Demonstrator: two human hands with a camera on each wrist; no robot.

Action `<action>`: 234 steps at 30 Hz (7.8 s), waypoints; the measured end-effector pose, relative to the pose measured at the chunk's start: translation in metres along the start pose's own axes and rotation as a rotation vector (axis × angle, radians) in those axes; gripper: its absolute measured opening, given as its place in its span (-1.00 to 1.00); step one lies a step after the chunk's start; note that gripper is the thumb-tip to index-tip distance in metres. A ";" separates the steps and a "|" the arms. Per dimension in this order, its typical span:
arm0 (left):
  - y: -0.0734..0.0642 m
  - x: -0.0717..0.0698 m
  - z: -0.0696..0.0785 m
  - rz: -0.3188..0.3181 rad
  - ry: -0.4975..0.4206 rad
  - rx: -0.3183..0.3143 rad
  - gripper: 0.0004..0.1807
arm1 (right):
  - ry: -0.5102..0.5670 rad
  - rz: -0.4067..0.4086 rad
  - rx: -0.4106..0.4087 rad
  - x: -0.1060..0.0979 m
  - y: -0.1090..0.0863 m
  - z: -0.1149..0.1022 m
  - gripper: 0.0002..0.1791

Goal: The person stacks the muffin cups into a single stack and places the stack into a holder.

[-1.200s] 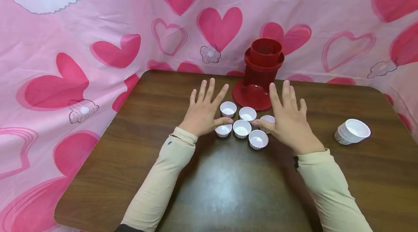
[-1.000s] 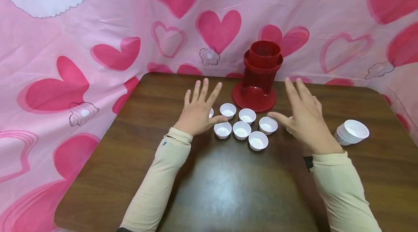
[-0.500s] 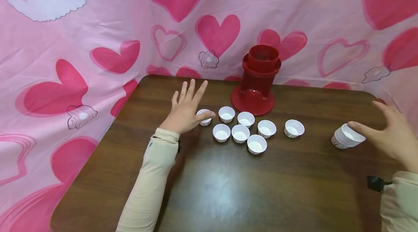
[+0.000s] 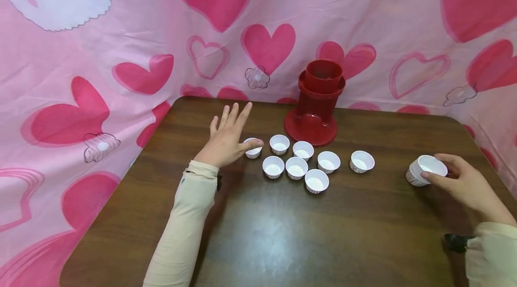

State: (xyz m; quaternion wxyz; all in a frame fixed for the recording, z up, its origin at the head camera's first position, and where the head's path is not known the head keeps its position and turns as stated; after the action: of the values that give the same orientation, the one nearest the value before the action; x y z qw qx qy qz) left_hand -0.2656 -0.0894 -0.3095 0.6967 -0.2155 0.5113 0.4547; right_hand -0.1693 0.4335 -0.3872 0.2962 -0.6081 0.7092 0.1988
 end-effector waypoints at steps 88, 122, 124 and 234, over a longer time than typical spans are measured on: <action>0.017 0.079 -0.056 -0.105 -0.338 -0.183 -0.23 | 0.127 -0.141 0.024 0.019 0.032 0.032 -0.36; 0.025 0.051 -0.041 0.096 -0.510 -0.118 -0.30 | 0.222 -0.118 -0.004 0.021 0.033 0.028 -0.48; 0.025 0.049 -0.039 0.096 -0.508 -0.115 -0.30 | 0.220 -0.116 -0.009 0.020 0.033 0.028 -0.49; 0.096 0.086 0.141 -0.064 -0.458 0.210 -0.29 | 0.110 -0.100 -0.036 0.019 0.031 0.027 -0.30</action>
State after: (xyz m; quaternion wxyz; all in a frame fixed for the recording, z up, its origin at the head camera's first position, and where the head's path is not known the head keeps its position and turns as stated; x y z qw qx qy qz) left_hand -0.2696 0.1016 -0.3178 0.8271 -0.0496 0.3772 0.4137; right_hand -0.1968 0.4429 -0.4223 0.2553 -0.6579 0.6896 0.1625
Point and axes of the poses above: each hand's wrist, its own y-axis towards the middle knuckle, its own x-axis out of the palm, z = x × y, the point moved 8 cm from there along y, towards the middle knuckle, and after that the axes turned 7 degrees about x, right-handed, at the moved point
